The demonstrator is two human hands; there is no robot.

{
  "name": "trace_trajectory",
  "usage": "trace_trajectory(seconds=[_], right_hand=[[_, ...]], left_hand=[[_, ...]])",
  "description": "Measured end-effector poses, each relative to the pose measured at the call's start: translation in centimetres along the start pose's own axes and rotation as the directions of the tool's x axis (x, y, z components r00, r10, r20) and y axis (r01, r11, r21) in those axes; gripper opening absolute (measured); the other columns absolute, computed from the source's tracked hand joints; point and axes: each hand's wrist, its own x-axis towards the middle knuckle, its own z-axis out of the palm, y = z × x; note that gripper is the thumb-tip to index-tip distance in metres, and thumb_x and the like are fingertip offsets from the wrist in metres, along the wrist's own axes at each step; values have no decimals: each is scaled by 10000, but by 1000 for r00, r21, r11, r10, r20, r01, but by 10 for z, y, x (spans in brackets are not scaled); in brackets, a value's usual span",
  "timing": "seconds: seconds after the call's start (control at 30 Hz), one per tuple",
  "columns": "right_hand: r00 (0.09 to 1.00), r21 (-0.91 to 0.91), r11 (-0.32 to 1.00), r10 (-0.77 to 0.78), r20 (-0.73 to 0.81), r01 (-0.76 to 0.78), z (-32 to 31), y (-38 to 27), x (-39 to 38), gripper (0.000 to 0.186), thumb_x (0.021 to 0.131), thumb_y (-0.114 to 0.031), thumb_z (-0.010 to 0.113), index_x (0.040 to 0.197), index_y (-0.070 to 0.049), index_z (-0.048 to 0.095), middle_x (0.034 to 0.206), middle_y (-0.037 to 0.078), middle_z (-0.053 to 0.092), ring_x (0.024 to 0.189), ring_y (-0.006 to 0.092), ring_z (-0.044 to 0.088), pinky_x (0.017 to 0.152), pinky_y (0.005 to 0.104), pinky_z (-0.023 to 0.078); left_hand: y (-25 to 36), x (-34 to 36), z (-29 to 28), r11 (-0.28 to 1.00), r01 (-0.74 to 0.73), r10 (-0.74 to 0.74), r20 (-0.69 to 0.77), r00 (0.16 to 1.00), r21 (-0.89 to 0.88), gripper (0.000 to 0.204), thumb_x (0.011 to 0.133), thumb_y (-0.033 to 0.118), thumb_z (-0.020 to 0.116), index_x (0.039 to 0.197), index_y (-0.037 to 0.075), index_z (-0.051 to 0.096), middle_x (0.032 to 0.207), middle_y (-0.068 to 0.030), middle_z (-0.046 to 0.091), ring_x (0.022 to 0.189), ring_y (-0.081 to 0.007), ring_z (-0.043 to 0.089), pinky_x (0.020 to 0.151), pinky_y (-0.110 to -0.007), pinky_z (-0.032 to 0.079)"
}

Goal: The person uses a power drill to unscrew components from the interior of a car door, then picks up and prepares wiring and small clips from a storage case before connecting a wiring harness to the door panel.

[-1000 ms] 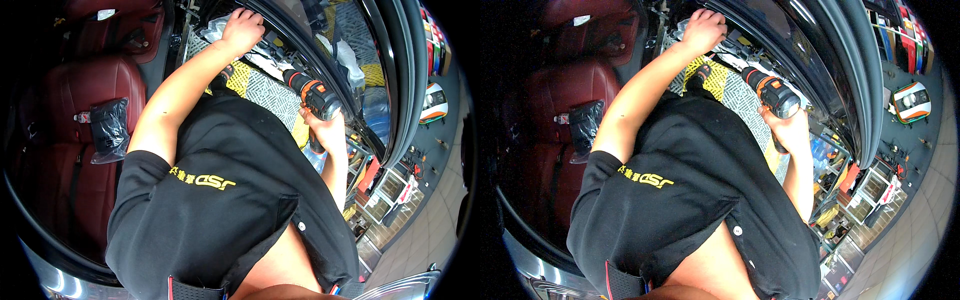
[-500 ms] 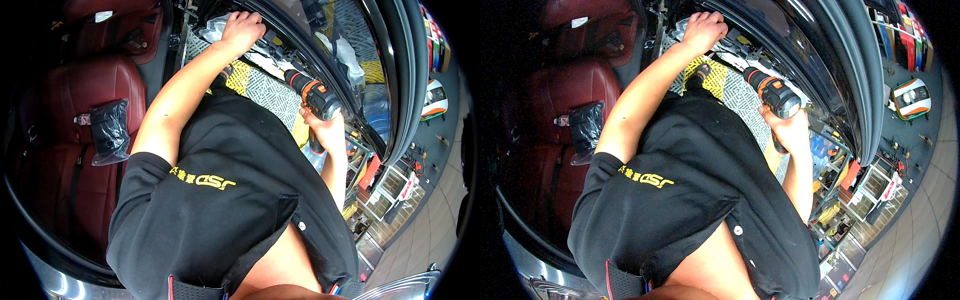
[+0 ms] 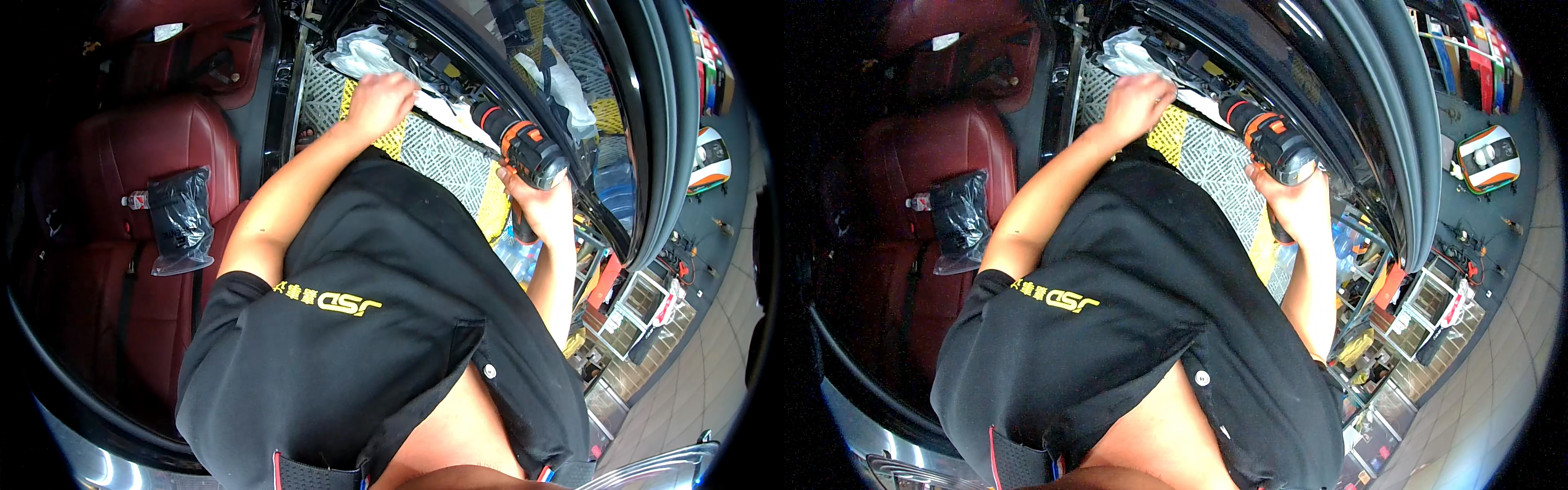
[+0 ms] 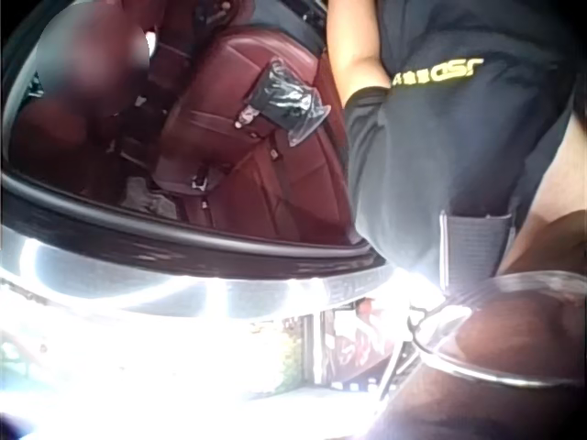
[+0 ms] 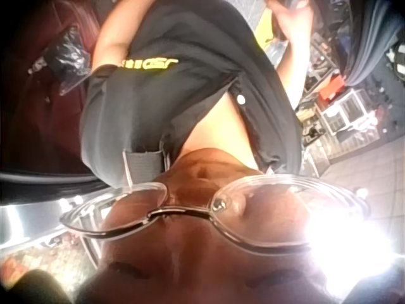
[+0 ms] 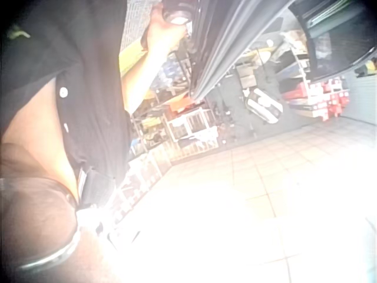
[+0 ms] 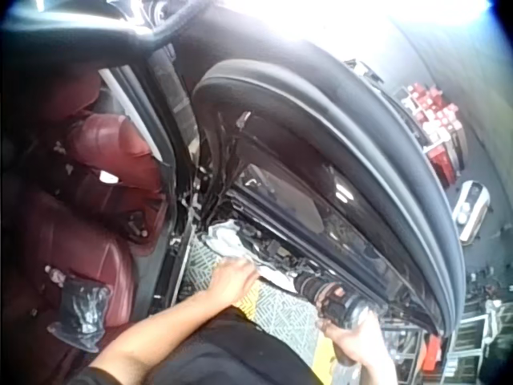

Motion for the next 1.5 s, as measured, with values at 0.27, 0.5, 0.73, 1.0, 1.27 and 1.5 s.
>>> trace_trajectory(seconds=[0.27,0.5,0.73,1.0,1.27,1.5], right_hand=[[999,17,999,-48,2,48,2,-3,-1,320,827,-142,861,1125,-82,764,848,-15,708,744,81,626,710,305,536],[999,33,998,-45,-30,46,1,5,-8,363,830,-146,865,1172,-83,763,890,-16,725,800,80,640,776,303,550],[999,23,998,50,2,-50,-2,9,-14,310,862,-75,848,1148,-28,739,996,31,775,876,99,688,809,302,566],[1000,13,1000,-1,1,1,-2,13,-11,361,835,-172,857,1177,-100,768,845,-14,714,734,88,638,712,312,543],[1000,69,998,-9,19,7,0,16,-10,358,828,-172,867,1164,-98,767,855,-13,724,747,92,648,726,316,551],[999,53,998,-45,1,45,3,21,-10,336,832,-181,867,1139,-89,767,852,-9,725,738,83,647,711,308,547]], left_hand=[[-13,68,-12,919,-72,82,-9,997,387,99,839,302,749,884,219,778,850,31,632,877,-201,664,781,-412,438],[-11,77,-1,876,-132,176,-52,983,464,54,772,259,728,801,216,742,836,35,610,848,-189,648,787,-397,425],[-26,101,-23,852,-349,302,178,936,391,66,791,207,708,808,250,755,877,29,608,930,-199,642,813,-392,430],[-14,107,-20,813,-339,206,312,928,474,58,802,222,729,849,229,761,933,19,634,988,-199,656,877,-397,450],[-9,102,-15,816,-249,128,257,958,522,92,858,220,669,907,223,747,993,18,652,1034,-207,658,876,-416,453],[-11,96,-22,959,80,-69,-50,996,271,145,946,237,646,1055,158,699,1083,-38,688,1059,-245,673,899,-449,457]])
